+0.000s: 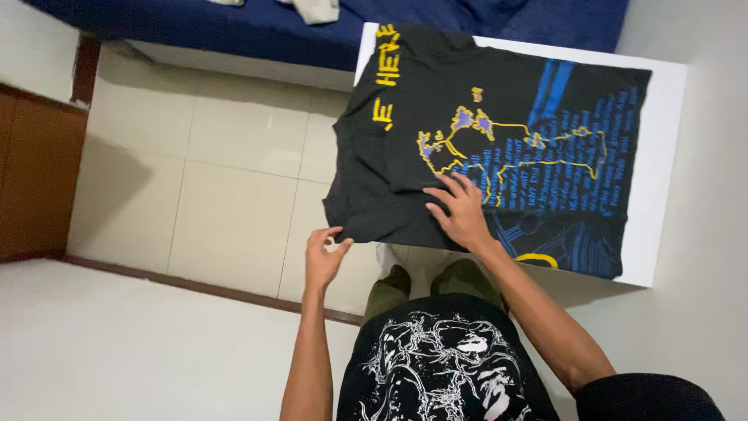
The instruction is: The person removes items of clothing from a wooden shelf, places them on a bed, and then spreads out one patterned black garment on a small white table to fold it by hand.
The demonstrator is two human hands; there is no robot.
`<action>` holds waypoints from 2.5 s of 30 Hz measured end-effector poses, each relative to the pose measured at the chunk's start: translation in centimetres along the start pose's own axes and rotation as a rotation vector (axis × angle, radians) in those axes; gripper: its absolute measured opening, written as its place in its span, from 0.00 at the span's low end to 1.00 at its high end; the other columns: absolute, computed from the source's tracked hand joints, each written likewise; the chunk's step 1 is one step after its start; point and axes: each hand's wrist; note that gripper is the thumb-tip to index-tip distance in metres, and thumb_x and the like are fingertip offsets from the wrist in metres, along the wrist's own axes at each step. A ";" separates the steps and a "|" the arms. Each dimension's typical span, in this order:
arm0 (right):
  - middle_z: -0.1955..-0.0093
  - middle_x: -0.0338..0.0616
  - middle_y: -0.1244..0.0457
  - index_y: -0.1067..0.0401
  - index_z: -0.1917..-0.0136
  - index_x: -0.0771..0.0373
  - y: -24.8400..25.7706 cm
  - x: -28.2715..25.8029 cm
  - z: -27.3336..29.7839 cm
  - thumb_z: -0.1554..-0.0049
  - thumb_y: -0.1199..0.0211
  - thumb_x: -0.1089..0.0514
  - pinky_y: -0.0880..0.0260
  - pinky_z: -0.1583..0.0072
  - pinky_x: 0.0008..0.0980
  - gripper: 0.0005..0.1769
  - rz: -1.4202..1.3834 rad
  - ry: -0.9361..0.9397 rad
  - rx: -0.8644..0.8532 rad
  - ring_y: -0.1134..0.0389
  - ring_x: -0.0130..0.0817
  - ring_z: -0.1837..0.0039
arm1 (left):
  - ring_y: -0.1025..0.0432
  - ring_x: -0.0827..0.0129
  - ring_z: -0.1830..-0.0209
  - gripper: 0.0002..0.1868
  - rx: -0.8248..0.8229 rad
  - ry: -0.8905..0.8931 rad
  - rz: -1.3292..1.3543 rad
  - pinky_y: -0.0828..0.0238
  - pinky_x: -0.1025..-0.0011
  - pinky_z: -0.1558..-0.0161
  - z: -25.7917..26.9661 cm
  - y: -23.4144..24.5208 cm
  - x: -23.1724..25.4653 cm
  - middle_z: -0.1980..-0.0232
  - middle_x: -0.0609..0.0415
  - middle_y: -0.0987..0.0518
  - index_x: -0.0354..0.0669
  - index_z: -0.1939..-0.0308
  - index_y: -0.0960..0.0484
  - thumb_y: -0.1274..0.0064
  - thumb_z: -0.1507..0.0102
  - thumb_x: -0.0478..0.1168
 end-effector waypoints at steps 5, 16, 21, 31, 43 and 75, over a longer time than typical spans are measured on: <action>0.25 0.43 0.42 0.24 0.38 0.48 -3.1 -3.4 -5.6 0.43 0.33 0.51 0.49 0.26 0.54 0.19 0.015 0.135 -0.126 0.48 0.53 0.22 | 0.31 0.55 0.51 0.19 -0.015 -0.141 -0.156 0.31 0.60 0.48 -0.5 0.0 -0.1 0.51 0.47 0.22 0.38 0.54 0.13 0.30 0.47 0.41; 0.30 0.59 0.42 0.41 0.27 0.67 -8.0 -3.8 -13.8 0.53 0.33 0.58 0.41 0.32 0.51 0.42 0.009 0.227 -0.346 0.40 0.58 0.31 | 0.30 0.74 0.70 0.13 0.000 0.271 0.232 0.30 0.71 0.63 -0.7 -1.5 -1.1 0.65 0.53 0.18 0.39 0.50 0.16 0.41 0.36 0.41; 0.45 0.59 0.33 0.34 0.33 0.65 -8.5 -0.2 -16.2 0.48 0.40 0.66 0.31 0.41 0.45 0.28 -0.258 -0.097 -0.244 0.31 0.56 0.44 | 0.32 0.72 0.72 0.14 0.135 0.367 0.315 0.30 0.71 0.64 -0.8 -2.7 -0.7 0.62 0.53 0.16 0.39 0.51 0.16 0.41 0.36 0.43; 0.41 0.57 0.38 0.30 0.37 0.64 -7.5 0.5 -17.1 0.50 0.34 0.60 0.35 0.36 0.45 0.27 -0.158 0.002 -0.300 0.38 0.53 0.39 | 0.23 0.73 0.64 0.12 0.248 0.328 0.310 0.26 0.72 0.59 -1.4 -4.0 -1.1 0.61 0.50 0.14 0.38 0.55 0.15 0.40 0.37 0.42; 0.36 0.57 0.35 0.35 0.30 0.63 -5.9 5.2 -18.8 0.52 0.44 0.68 0.33 0.32 0.47 0.34 -0.161 -0.115 -0.348 0.35 0.57 0.31 | 0.25 0.75 0.64 0.10 0.209 0.387 0.396 0.28 0.73 0.59 -1.5 -4.1 -1.1 0.64 0.55 0.16 0.38 0.56 0.16 0.41 0.36 0.41; 0.53 0.40 0.33 0.29 0.64 0.56 -4.2 -0.2 -27.4 0.46 0.35 0.37 0.40 0.30 0.49 0.21 0.022 0.842 -0.675 0.35 0.44 0.34 | 0.33 0.76 0.71 0.08 0.312 0.346 0.358 0.31 0.74 0.64 -0.7 -4.1 -1.8 0.66 0.58 0.19 0.39 0.57 0.16 0.41 0.36 0.40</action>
Point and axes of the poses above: each hand's wrist, its own z-axis away from the middle knuckle, its own y-axis out of the back of the hand, x = y × z
